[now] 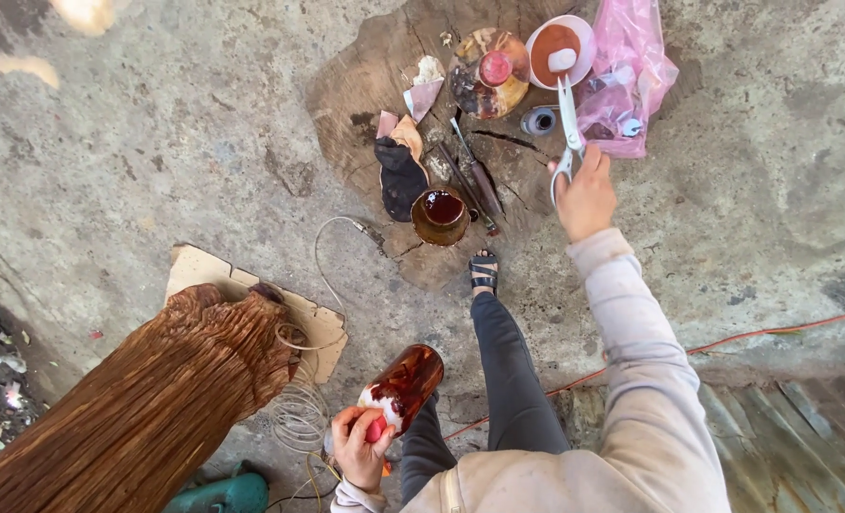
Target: Applying a dark stain to a large wooden sculpture using a paintbrush.
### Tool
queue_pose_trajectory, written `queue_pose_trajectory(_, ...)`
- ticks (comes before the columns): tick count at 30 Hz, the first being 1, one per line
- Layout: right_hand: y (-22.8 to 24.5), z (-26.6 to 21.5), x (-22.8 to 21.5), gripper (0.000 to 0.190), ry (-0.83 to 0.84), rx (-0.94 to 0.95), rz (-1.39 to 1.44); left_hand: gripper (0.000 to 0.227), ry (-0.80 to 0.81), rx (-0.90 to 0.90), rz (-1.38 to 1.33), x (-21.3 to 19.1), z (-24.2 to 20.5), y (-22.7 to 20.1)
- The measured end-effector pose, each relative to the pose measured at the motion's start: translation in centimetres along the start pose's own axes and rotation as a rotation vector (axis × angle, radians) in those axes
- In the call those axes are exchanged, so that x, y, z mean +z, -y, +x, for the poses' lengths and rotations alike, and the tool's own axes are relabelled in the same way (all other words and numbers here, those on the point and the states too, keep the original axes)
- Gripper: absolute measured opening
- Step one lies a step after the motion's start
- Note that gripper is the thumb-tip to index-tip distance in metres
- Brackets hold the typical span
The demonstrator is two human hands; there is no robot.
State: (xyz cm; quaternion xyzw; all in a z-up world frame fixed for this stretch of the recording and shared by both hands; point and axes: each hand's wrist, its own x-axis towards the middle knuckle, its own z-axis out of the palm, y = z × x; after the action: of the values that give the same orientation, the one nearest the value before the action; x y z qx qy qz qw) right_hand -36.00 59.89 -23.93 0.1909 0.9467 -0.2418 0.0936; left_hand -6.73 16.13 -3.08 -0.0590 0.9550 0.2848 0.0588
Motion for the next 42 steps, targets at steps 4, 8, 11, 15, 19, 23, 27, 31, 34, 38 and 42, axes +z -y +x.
queue_pose_trajectory(4,1.4,2.5,0.2,0.047,0.005,0.103,-0.099,0.039,0.011,0.001,0.014,-0.2,0.1,-0.2)
queue_pose_trajectory(8,1.5,3.2,1.0,0.048,-0.006,0.117,-0.203,0.040,-0.020,-0.008,0.030,-0.3,0.0,-0.2)
queue_pose_trajectory(11,1.5,3.5,0.7,0.049,0.031,0.139,-0.148,0.039,-0.006,-0.032,0.018,-0.2,-0.2,-0.1)
queue_pose_trajectory(15,0.8,4.1,1.1,0.050,0.052,0.131,-0.176,0.039,-0.004,-0.034,0.014,0.2,-0.4,0.1)
queue_pose_trajectory(19,0.1,4.2,1.7,0.045,0.048,0.107,-0.162,0.040,0.001,-0.031,0.016,0.3,-0.2,0.1)
queue_pose_trajectory(23,-1.0,4.0,2.4,0.041,0.034,0.080,-0.176,0.039,0.010,-0.046,0.005,0.4,-0.1,-0.2)
queue_pose_trajectory(27,-0.8,3.9,1.9,0.041,-0.006,0.056,-0.191,0.038,0.001,-0.022,0.007,0.6,0.0,-0.5)
queue_pose_trajectory(31,-0.7,4.2,1.4,0.046,-0.022,0.085,-0.193,0.038,0.025,-0.032,-0.004,0.7,0.2,-0.6)
queue_pose_trajectory(34,-0.6,4.3,1.0,0.043,0.004,0.083,-0.185,0.038,0.029,-0.028,-0.016,0.8,0.4,-0.5)
queue_pose_trajectory(38,-0.8,4.5,1.2,0.044,0.024,0.085,-0.205,0.037,0.048,-0.021,-0.034,0.8,0.6,-0.2)
queue_pose_trajectory(42,-1.5,4.5,1.8,0.051,-0.026,0.079,-0.247,0.039,0.036,-0.024,-0.020,0.8,0.5,0.0)
